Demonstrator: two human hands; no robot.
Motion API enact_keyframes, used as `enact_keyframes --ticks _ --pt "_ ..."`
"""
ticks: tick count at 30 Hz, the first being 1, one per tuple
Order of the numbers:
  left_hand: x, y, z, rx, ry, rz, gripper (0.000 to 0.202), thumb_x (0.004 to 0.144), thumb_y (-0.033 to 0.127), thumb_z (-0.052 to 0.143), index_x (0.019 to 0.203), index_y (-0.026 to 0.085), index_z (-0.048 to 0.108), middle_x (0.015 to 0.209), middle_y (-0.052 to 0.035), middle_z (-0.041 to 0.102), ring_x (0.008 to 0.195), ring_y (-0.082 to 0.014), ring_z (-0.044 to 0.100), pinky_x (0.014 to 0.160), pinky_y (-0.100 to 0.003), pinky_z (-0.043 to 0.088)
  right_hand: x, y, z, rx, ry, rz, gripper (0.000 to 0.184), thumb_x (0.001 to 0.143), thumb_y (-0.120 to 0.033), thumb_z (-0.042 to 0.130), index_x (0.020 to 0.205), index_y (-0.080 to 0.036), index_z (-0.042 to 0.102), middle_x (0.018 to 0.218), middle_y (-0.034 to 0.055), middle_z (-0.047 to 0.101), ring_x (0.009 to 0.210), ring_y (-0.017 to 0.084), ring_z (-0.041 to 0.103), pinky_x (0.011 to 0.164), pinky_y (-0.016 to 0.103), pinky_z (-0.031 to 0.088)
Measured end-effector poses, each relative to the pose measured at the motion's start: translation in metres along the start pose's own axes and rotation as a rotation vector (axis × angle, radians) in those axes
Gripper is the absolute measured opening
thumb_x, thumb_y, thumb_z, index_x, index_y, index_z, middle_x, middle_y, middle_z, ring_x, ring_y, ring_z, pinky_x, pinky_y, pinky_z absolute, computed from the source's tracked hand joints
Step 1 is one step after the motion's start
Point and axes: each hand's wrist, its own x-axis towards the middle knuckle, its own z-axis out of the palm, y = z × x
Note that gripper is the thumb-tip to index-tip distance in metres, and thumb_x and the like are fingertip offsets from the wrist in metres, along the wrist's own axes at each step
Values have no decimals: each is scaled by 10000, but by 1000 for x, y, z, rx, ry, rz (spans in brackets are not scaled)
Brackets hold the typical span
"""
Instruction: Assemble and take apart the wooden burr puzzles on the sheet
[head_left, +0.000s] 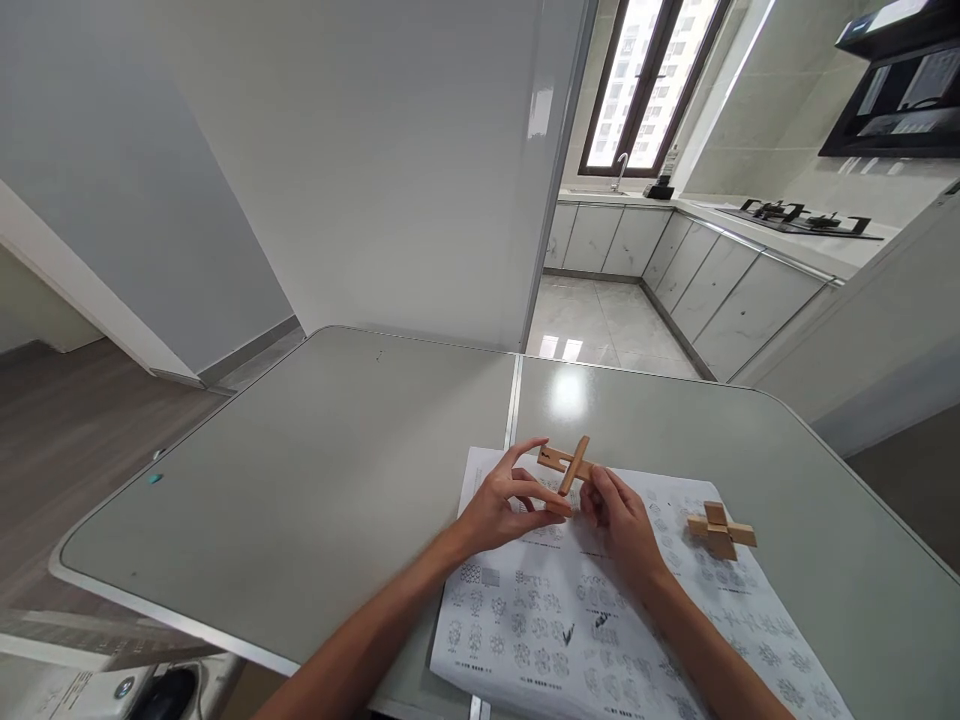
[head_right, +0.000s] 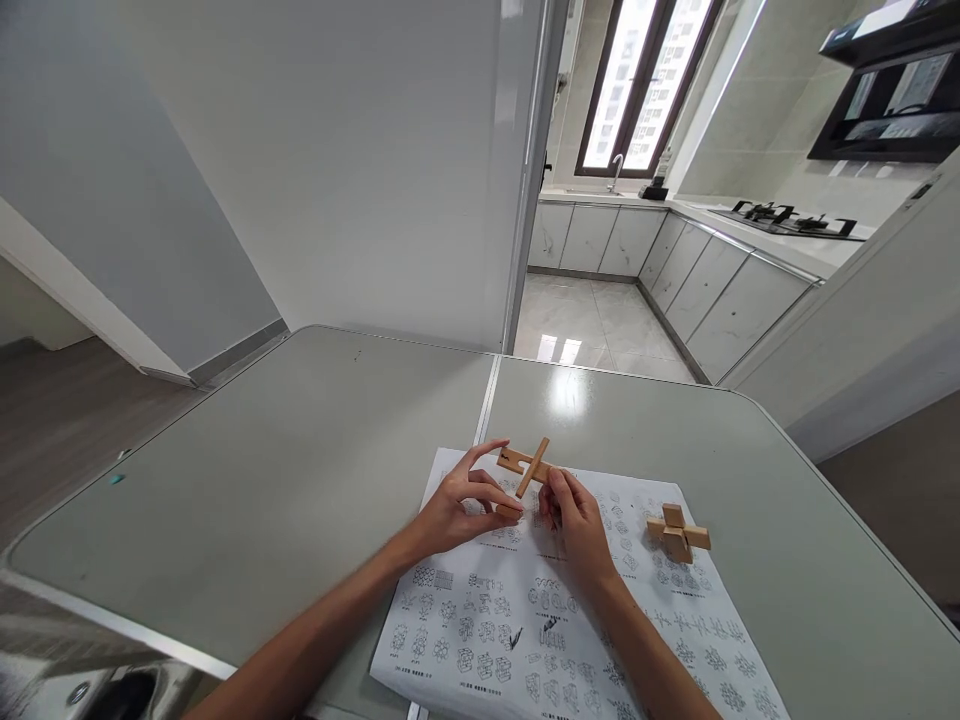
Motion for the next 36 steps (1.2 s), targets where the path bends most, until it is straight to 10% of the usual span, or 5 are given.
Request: enact_keyframes --ticks 6,13,36 --pt "2 3 -5 21 62 -68 221 908 415 782 1040 244 825 1472 -122 588 1230 -291 671 784 -333 656 4 -1 -4 70 105 10 478 985 -637 581 734 -230 573 655 -15 517 507 132 407 449 285 334" --pt "7 -11 -17 210 268 -294 346 996 502 612 1047 190 753 921 -52 774 779 -184 717 666 -276 564 5 1 -5 138 141 20 433 936 -619 668 764 -230 585 680 -23 542 507 121 432 428 269 353" --pt "3 -19 -23 739 177 -252 288 1054 412 556 981 234 770 948 -31 772 912 -221 661 903 -383 443 0 -2 -2 12 31 23 496 977 -646 600 728 -220 552 650 -15 505 557 132 393 498 265 328"
